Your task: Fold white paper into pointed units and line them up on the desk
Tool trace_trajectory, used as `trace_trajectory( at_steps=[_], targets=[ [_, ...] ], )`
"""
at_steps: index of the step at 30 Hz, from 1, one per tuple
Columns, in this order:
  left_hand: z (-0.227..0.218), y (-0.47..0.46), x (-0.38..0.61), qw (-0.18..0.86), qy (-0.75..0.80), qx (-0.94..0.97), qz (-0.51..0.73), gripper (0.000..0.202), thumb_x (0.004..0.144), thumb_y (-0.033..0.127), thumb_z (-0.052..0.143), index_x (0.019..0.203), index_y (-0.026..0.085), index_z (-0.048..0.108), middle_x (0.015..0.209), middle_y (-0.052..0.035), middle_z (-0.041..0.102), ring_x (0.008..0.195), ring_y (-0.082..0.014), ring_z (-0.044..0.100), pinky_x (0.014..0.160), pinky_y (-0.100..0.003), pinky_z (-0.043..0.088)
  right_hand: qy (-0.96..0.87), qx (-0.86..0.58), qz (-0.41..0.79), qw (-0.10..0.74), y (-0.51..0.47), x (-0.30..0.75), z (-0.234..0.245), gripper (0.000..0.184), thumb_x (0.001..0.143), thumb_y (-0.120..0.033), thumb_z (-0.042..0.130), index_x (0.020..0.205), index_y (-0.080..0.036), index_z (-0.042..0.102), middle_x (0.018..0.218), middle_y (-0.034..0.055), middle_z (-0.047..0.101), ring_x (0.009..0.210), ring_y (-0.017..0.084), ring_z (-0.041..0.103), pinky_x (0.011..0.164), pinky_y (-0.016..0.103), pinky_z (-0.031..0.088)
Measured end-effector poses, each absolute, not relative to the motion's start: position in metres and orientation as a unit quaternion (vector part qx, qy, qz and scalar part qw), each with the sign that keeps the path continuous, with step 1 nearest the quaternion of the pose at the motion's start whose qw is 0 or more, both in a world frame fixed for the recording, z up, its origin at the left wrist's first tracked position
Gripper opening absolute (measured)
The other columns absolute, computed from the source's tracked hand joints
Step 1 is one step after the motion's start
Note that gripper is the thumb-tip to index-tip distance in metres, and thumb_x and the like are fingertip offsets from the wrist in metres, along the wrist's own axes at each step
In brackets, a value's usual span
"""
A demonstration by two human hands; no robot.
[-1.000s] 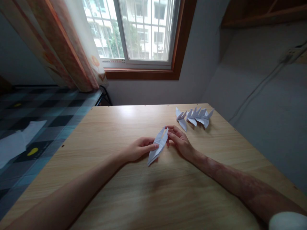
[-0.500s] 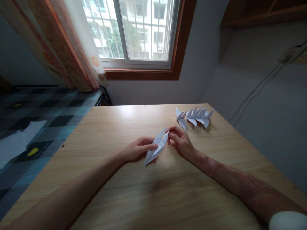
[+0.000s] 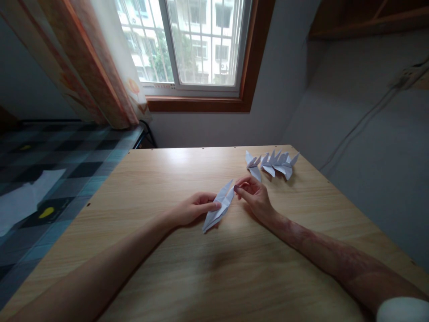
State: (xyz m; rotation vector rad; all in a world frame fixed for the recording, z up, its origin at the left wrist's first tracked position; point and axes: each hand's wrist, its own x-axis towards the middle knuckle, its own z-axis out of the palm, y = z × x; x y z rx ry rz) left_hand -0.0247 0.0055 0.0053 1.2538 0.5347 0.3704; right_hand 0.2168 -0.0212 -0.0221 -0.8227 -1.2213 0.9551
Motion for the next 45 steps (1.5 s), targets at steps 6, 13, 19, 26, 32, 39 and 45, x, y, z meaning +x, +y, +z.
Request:
trace_trajectory(
  at_steps=[6, 13, 19, 26, 32, 39, 45],
  targets=[
    [0.0050, 0.0031, -0.0229, 0.755, 0.252, 0.577, 0.185, 0.050, 0.090, 0.057, 0.087, 0.099, 0.011, 0.072, 0.078, -0.0083, 0.079, 0.065, -0.0182, 0.071, 0.059, -0.025, 0.051, -0.567, -0.370, 0.383, 0.629, -0.0247, 0.2155, -0.0203, 0.022, 0.094, -0.040, 0.086, 0.095, -0.024, 0.071, 0.093, -0.0001, 0.069, 0.072, 0.014, 0.061, 0.069, 0.029, 0.052],
    [0.0038, 0.0023, -0.0220, 0.750, 0.251, 0.584, 0.182, 0.044, 0.094, 0.054, 0.084, 0.099, 0.011, 0.073, 0.079, -0.0081, 0.078, 0.065, -0.0167, 0.068, 0.060, -0.024, 0.049, -0.571, -0.386, 0.372, 0.622, -0.0260, 0.2150, -0.0181, 0.017, 0.095, -0.036, 0.082, 0.095, -0.024, 0.070, 0.091, 0.0002, 0.069, 0.071, 0.015, 0.060, 0.071, 0.032, 0.052],
    [0.0055, 0.0015, -0.0217, 0.757, 0.245, 0.578, 0.182, 0.043, 0.094, 0.053, 0.084, 0.098, 0.011, 0.073, 0.078, -0.0068, 0.076, 0.064, -0.0168, 0.068, 0.060, -0.025, 0.050, -0.577, -0.380, 0.349, 0.633, -0.0250, 0.2148, -0.0216, 0.019, 0.094, -0.037, 0.084, 0.091, -0.024, 0.070, 0.094, 0.0023, 0.070, 0.084, 0.019, 0.065, 0.079, 0.034, 0.055],
    [0.0027, 0.0023, -0.0220, 0.754, 0.245, 0.581, 0.187, 0.043, 0.095, 0.053, 0.083, 0.099, 0.012, 0.071, 0.080, -0.0068, 0.077, 0.066, -0.0166, 0.068, 0.060, -0.024, 0.050, -0.588, -0.407, 0.329, 0.616, -0.0229, 0.2167, -0.0258, 0.021, 0.095, -0.039, 0.085, 0.091, -0.024, 0.071, 0.089, 0.0016, 0.070, 0.079, 0.018, 0.063, 0.078, 0.033, 0.054],
    [0.0023, 0.0025, -0.0219, 0.738, 0.257, 0.598, 0.178, 0.045, 0.095, 0.056, 0.082, 0.099, 0.013, 0.069, 0.081, -0.0063, 0.076, 0.066, -0.0167, 0.068, 0.061, -0.025, 0.051, -0.595, -0.415, 0.312, 0.614, -0.0253, 0.2168, -0.0272, 0.020, 0.098, -0.039, 0.081, 0.095, -0.024, 0.069, 0.091, 0.0013, 0.070, 0.079, 0.018, 0.065, 0.079, 0.034, 0.054],
    [0.0001, 0.0018, -0.0229, 0.658, 0.299, 0.646, 0.246, 0.048, 0.096, 0.059, 0.078, 0.107, 0.014, 0.071, 0.076, -0.0010, 0.069, 0.063, -0.0146, 0.061, 0.055, -0.022, 0.041, -0.593, -0.408, 0.324, 0.614, -0.0256, 0.2155, -0.0251, 0.017, 0.100, -0.039, 0.078, 0.096, -0.025, 0.069, 0.095, 0.0025, 0.070, 0.081, 0.019, 0.065, 0.078, 0.034, 0.055],
    [0.0042, 0.0031, -0.0211, 0.643, 0.298, 0.643, 0.289, 0.042, 0.095, 0.051, 0.081, 0.106, 0.015, 0.065, 0.100, -0.0112, 0.081, 0.073, -0.0164, 0.070, 0.062, -0.023, 0.049, -0.614, -0.410, 0.321, 0.593, -0.0250, 0.2162, -0.0261, 0.019, 0.099, -0.041, 0.081, 0.096, -0.025, 0.071, 0.095, 0.0034, 0.073, 0.082, 0.020, 0.067, 0.080, 0.036, 0.057]
  ],
)
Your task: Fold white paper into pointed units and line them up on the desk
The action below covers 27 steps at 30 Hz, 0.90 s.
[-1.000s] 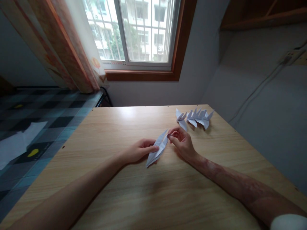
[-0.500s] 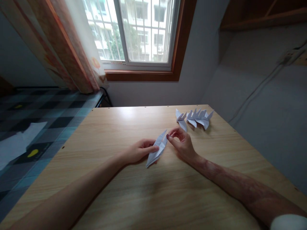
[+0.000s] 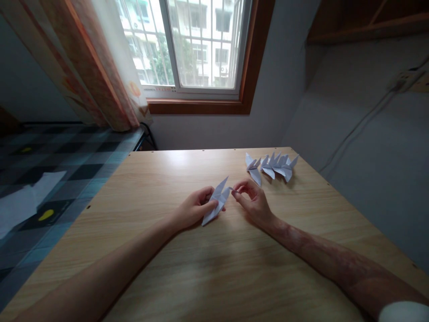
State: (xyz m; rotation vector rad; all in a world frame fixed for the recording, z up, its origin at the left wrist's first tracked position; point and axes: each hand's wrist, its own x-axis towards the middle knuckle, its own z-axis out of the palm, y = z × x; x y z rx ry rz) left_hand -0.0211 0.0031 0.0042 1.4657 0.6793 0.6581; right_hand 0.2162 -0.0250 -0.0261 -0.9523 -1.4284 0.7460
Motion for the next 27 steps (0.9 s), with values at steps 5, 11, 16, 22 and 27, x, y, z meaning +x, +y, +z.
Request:
trace_trajectory(
  at_steps=[5, 11, 16, 22, 27],
  targets=[
    [0.006, 0.003, -0.020, 0.681, 0.289, 0.613, 0.278, 0.047, 0.091, 0.049, 0.087, 0.113, 0.016, 0.061, 0.097, -0.0130, 0.083, 0.070, -0.0191, 0.075, 0.060, -0.024, 0.055, -0.629, -0.407, 0.331, 0.573, -0.026, 0.216, -0.026, 0.017, 0.100, -0.039, 0.081, 0.098, -0.024, 0.072, 0.097, 0.0031, 0.073, 0.080, 0.019, 0.067, 0.078, 0.034, 0.058],
    [0.009, 0.002, -0.020, 0.689, 0.303, 0.612, 0.243, 0.051, 0.093, 0.055, 0.086, 0.115, 0.013, 0.067, 0.088, -0.0093, 0.080, 0.067, -0.0184, 0.076, 0.059, -0.025, 0.058, -0.633, -0.396, 0.351, 0.565, -0.027, 0.217, -0.025, 0.019, 0.102, -0.043, 0.079, 0.100, -0.024, 0.074, 0.098, 0.0037, 0.074, 0.081, 0.019, 0.066, 0.075, 0.034, 0.058],
    [0.008, 0.004, -0.023, 0.695, 0.292, 0.623, 0.210, 0.047, 0.091, 0.050, 0.088, 0.115, 0.013, 0.070, 0.090, -0.0108, 0.083, 0.070, -0.0201, 0.078, 0.062, -0.026, 0.060, -0.637, -0.391, 0.348, 0.566, -0.028, 0.214, -0.022, 0.017, 0.101, -0.042, 0.080, 0.101, -0.025, 0.078, 0.100, 0.0048, 0.078, 0.082, 0.020, 0.067, 0.074, 0.035, 0.057],
    [0.007, 0.004, -0.020, 0.710, 0.285, 0.607, 0.216, 0.047, 0.097, 0.058, 0.080, 0.109, 0.013, 0.070, 0.092, -0.0132, 0.084, 0.071, -0.0214, 0.079, 0.061, -0.027, 0.061, -0.664, -0.393, 0.318, 0.551, -0.032, 0.213, -0.015, 0.014, 0.099, -0.038, 0.082, 0.096, -0.025, 0.077, 0.095, 0.0040, 0.079, 0.085, 0.022, 0.070, 0.080, 0.038, 0.057],
    [0.009, 0.003, -0.019, 0.689, 0.296, 0.624, 0.219, 0.050, 0.096, 0.061, 0.080, 0.107, 0.012, 0.075, 0.101, -0.0154, 0.085, 0.074, -0.0203, 0.078, 0.062, -0.025, 0.060, -0.677, -0.378, 0.304, 0.553, -0.034, 0.212, -0.012, 0.012, 0.100, -0.034, 0.080, 0.094, -0.025, 0.077, 0.094, 0.0037, 0.078, 0.084, 0.021, 0.069, 0.081, 0.037, 0.058]
  ],
)
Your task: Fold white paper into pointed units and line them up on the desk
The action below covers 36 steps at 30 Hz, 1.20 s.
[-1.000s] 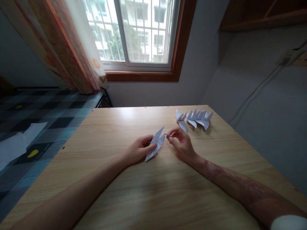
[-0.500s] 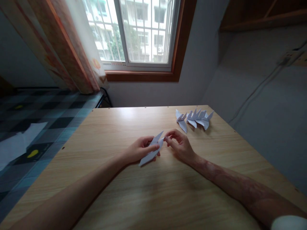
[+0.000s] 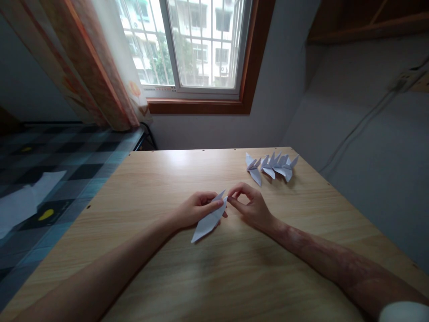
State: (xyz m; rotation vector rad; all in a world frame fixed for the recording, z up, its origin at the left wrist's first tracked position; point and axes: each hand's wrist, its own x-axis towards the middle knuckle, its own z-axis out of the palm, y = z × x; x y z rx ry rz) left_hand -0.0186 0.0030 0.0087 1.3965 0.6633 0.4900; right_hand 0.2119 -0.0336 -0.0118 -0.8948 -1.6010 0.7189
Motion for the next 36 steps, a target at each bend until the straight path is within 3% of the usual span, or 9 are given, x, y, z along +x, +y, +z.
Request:
trace_trajectory(
  at_steps=[9, 21, 31, 36],
  targets=[
    [0.0042, 0.0045, -0.0215, 0.672, 0.320, 0.633, 0.216, 0.054, 0.093, 0.065, 0.081, 0.102, 0.012, 0.075, 0.091, -0.0128, 0.084, 0.068, -0.0188, 0.074, 0.057, -0.023, 0.050, -0.696, -0.360, 0.275, 0.558, -0.0346, 0.2100, -0.0129, 0.008, 0.100, -0.029, 0.080, 0.095, -0.023, 0.077, 0.091, 0.0029, 0.078, 0.081, 0.019, 0.069, 0.078, 0.034, 0.059],
    [0.0048, 0.0047, -0.0193, 0.655, 0.313, 0.645, 0.240, 0.052, 0.093, 0.064, 0.081, 0.106, 0.013, 0.074, 0.096, -0.0117, 0.084, 0.072, -0.0182, 0.072, 0.061, -0.024, 0.048, -0.708, -0.340, 0.264, 0.560, -0.0347, 0.2104, -0.0120, 0.005, 0.099, -0.028, 0.082, 0.101, -0.023, 0.083, 0.099, 0.0064, 0.080, 0.083, 0.018, 0.072, 0.075, 0.033, 0.062],
    [0.0041, 0.0059, -0.0206, 0.622, 0.320, 0.675, 0.233, 0.052, 0.095, 0.064, 0.078, 0.100, 0.012, 0.075, 0.092, -0.0105, 0.081, 0.064, -0.0136, 0.062, 0.054, -0.023, 0.038, -0.698, -0.363, 0.312, 0.532, -0.0337, 0.2118, -0.0122, 0.019, 0.100, -0.040, 0.082, 0.097, -0.022, 0.080, 0.096, 0.0073, 0.082, 0.086, 0.021, 0.074, 0.080, 0.036, 0.061],
    [0.0055, 0.0044, -0.0197, 0.596, 0.317, 0.694, 0.250, 0.049, 0.097, 0.060, 0.077, 0.101, 0.012, 0.080, 0.089, -0.0077, 0.079, 0.066, -0.0128, 0.059, 0.056, -0.022, 0.039, -0.678, -0.373, 0.359, 0.522, -0.0296, 0.2136, -0.0168, 0.021, 0.098, -0.043, 0.084, 0.096, -0.022, 0.080, 0.098, 0.0067, 0.082, 0.087, 0.021, 0.073, 0.081, 0.035, 0.059]
  ],
)
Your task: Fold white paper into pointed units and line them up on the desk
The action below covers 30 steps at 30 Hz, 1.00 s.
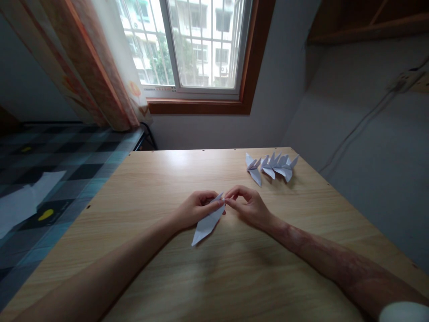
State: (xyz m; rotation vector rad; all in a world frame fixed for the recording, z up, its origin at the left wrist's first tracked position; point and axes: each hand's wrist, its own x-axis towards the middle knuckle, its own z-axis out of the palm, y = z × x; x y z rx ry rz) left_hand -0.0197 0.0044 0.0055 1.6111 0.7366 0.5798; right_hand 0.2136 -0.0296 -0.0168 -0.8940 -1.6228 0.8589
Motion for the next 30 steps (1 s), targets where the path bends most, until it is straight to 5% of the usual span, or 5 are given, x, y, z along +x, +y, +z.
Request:
trace_trajectory(
  at_steps=[14, 30],
  targets=[
    [0.0034, 0.0047, -0.0205, 0.520, 0.336, 0.737, 0.270, 0.048, 0.096, 0.060, 0.077, 0.091, 0.013, 0.075, 0.069, 0.0033, 0.051, 0.062, -0.0104, 0.043, 0.053, -0.022, 0.026, -0.661, -0.376, 0.410, 0.503, -0.0286, 0.2136, -0.0197, 0.028, 0.096, -0.048, 0.086, 0.097, -0.022, 0.077, 0.100, 0.0051, 0.079, 0.079, 0.017, 0.067, 0.074, 0.031, 0.054],
    [0.0045, 0.0078, -0.0207, 0.524, 0.328, 0.735, 0.278, 0.044, 0.096, 0.057, 0.077, 0.091, 0.013, 0.077, 0.073, 0.0006, 0.060, 0.066, -0.0127, 0.048, 0.058, -0.024, 0.033, -0.676, -0.383, 0.438, 0.453, -0.0282, 0.2126, -0.0189, 0.040, 0.100, -0.059, 0.076, 0.094, -0.019, 0.074, 0.086, 0.0031, 0.075, 0.075, 0.016, 0.065, 0.069, 0.028, 0.052]
  ],
)
